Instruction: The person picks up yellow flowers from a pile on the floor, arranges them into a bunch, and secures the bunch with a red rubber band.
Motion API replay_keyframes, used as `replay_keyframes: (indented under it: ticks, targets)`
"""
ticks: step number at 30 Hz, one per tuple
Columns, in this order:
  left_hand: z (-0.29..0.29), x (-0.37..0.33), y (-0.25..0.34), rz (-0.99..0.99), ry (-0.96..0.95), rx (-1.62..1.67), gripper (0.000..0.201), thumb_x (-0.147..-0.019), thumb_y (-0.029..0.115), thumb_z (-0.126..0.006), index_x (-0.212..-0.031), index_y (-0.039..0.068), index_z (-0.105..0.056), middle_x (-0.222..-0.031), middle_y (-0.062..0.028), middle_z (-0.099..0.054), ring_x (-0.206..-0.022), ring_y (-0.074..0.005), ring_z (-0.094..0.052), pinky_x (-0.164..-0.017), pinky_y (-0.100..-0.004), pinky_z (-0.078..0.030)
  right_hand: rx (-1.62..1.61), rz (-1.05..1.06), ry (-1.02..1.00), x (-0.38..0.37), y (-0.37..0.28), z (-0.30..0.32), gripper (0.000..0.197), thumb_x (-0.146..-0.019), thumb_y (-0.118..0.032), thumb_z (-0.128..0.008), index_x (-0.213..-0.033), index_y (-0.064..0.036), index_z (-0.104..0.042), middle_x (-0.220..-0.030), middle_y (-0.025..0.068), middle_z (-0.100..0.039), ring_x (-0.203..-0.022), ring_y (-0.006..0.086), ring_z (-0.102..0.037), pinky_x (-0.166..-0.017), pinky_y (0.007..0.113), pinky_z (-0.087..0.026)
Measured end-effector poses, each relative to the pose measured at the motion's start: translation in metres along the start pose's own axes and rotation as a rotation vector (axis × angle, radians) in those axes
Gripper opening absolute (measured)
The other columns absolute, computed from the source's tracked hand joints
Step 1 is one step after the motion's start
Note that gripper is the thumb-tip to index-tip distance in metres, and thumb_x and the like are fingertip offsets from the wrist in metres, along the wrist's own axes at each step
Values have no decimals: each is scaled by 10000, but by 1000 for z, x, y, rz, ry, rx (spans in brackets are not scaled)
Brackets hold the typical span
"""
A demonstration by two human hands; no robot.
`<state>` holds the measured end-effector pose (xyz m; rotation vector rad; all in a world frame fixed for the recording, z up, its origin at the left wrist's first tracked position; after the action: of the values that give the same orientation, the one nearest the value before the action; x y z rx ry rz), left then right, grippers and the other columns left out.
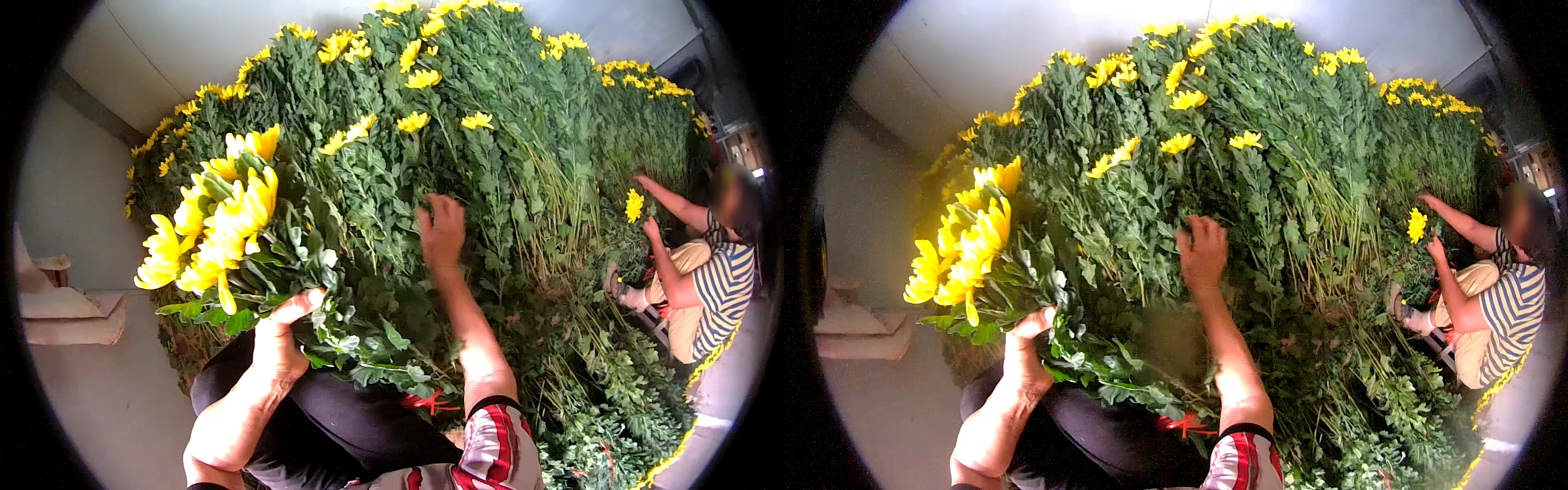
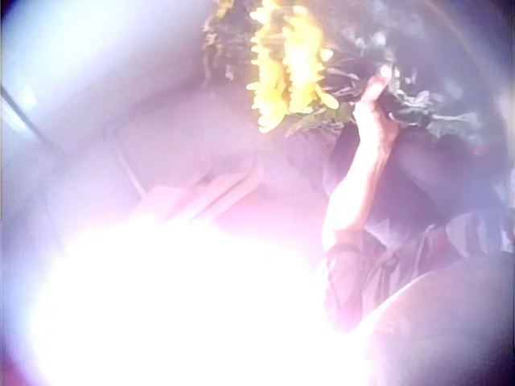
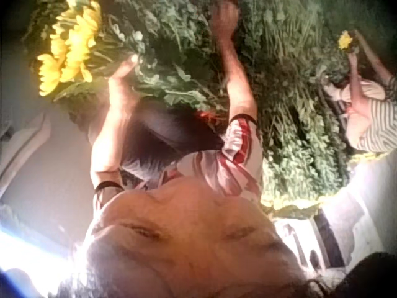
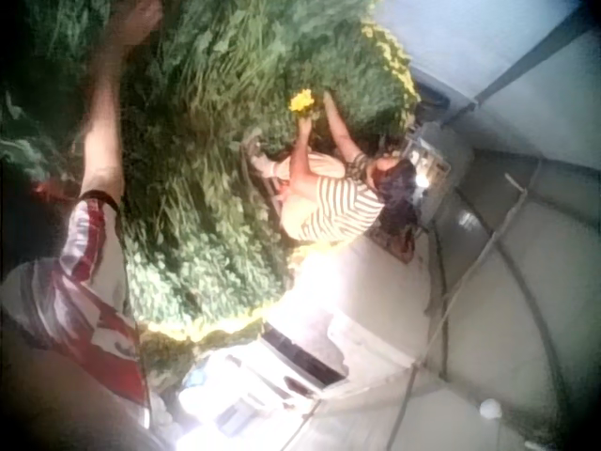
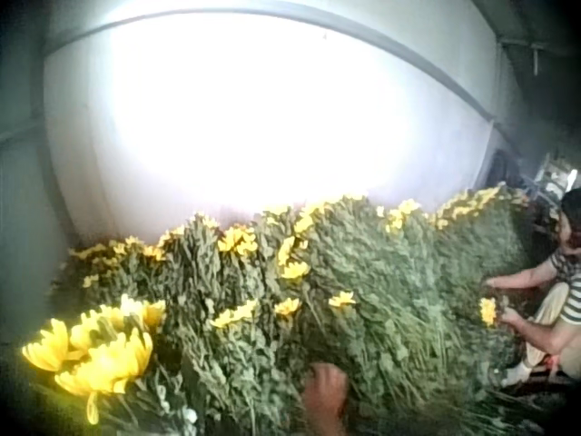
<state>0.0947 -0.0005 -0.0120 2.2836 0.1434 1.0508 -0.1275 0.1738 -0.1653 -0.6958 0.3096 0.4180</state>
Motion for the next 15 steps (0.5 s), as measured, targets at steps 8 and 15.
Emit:
replay_keyframes:
  ticks: [8,15]
  targets:
    - [-21,-5,-7,0,-24,-119,359,-697,198,-712,-1009,40,-630,-926,-56,-665,-828,-209,-625,-789,-361,-512,220,-775,-256,20,176,50,487,-917,-319,-590,-1307,-48,-484,-1320,194,-488,-1234,382,-429,-969,518,-393]
    - [-28,-9,-8,46,-64,-29,284,-720,92,-741,-983,33,-649,-923,-48,-669,-846,-186,-626,-815,-339,-507,-110,-557,77,33,156,74,381,-958,-294,-535,-1169,22,-559,-1140,160,-588,-1063,300,-543,-880,402,-432]
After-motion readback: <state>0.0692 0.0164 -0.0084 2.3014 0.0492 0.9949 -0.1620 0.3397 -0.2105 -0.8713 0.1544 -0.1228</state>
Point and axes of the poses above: each hand's wrist, its own x-axis away from the middle knuckle, its own z-axis out of the back of the hand, y = z × x, the point moved 5 cm from there along -x, towards the middle knuckle
